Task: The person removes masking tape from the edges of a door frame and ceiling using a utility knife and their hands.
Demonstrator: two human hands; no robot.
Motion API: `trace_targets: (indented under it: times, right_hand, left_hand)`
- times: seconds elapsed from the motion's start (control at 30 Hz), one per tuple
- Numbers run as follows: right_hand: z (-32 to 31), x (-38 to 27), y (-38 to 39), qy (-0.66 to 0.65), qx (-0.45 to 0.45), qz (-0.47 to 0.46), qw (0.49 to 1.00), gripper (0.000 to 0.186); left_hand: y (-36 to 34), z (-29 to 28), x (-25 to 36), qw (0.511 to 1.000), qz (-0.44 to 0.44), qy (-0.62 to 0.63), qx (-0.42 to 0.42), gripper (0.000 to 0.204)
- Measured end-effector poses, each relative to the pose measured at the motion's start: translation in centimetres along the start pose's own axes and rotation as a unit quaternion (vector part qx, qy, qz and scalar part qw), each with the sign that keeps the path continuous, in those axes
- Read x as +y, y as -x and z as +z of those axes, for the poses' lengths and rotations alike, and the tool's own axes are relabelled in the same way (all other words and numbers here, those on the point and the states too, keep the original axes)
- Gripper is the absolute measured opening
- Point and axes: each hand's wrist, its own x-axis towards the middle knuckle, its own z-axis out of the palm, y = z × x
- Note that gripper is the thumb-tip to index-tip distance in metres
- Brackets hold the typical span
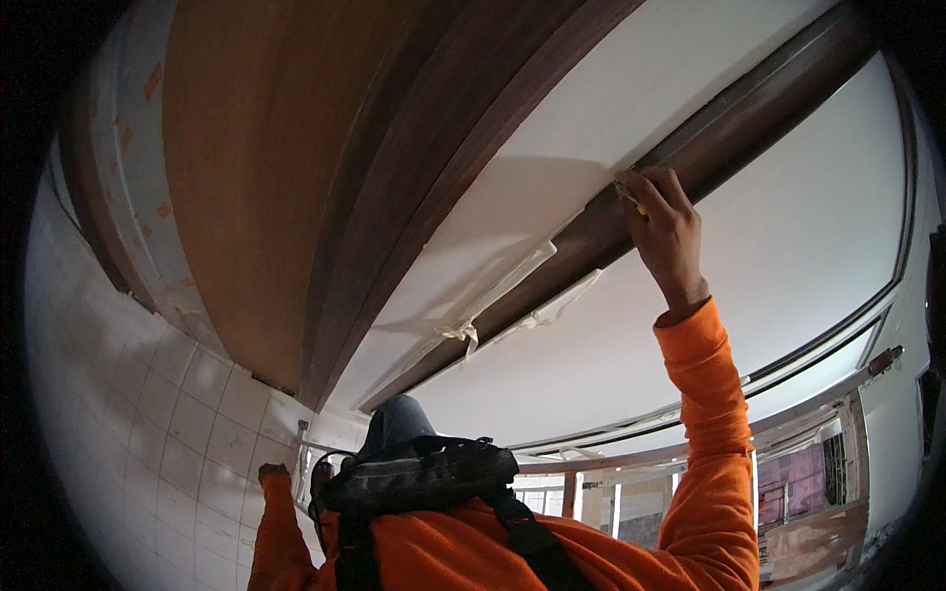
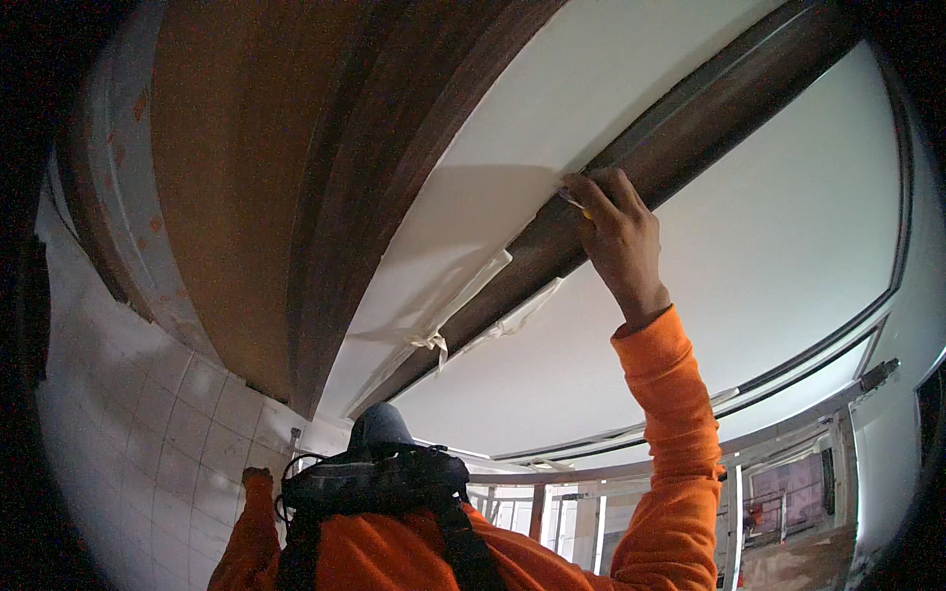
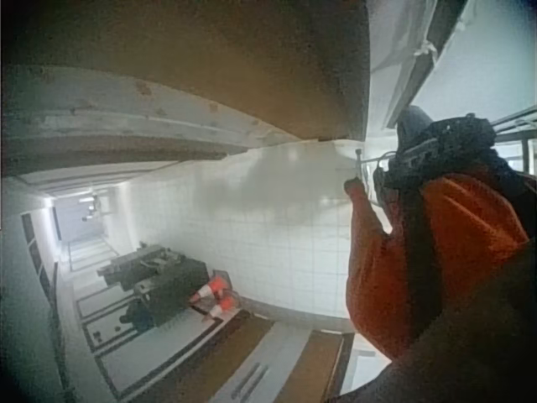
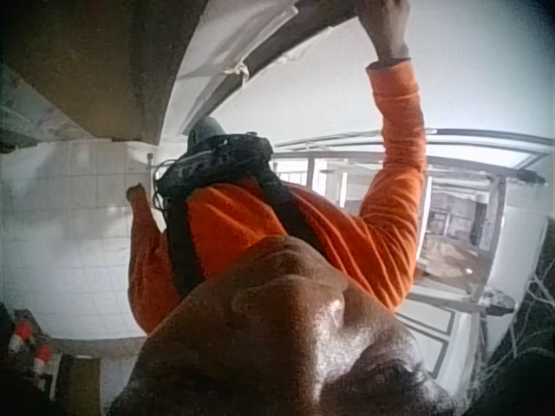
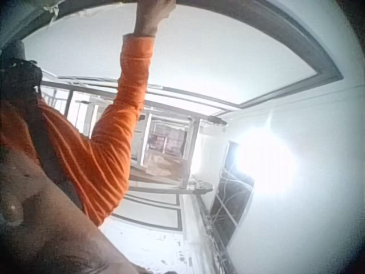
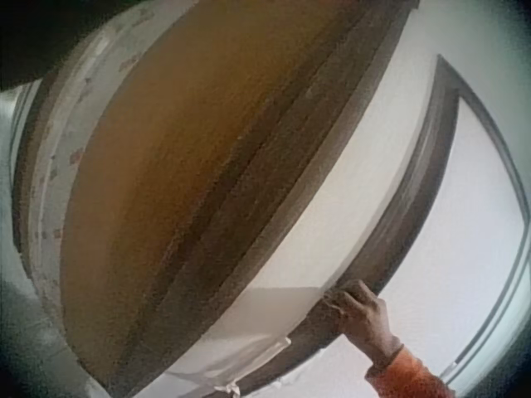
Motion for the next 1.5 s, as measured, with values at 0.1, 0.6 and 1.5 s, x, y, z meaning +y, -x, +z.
trace_targets:
  times: [0.1,0.6,1.5]
  right_hand:
    - [-0.7,0.5,-1.1,0.04,-0.036,-0.076,0.996,0.037]
    - [-3.7,3.3,-5.2,0.17,-0.134,-0.178,0.96,0.017]
    - [-1.8,0.8,-4.8,0.105,-0.097,-0.051,0.988,0.017]
  left_hand:
    - [0.4,1.1,0.5,0.998,0.009,-0.017,-0.061,0.031]
    - [-0.7,-1.3,2.9,0.99,0.069,-0.039,-0.117,0.03]
    - [1.2,3.0,1.1,0.994,0.061,-0.002,-0.095,0.025]
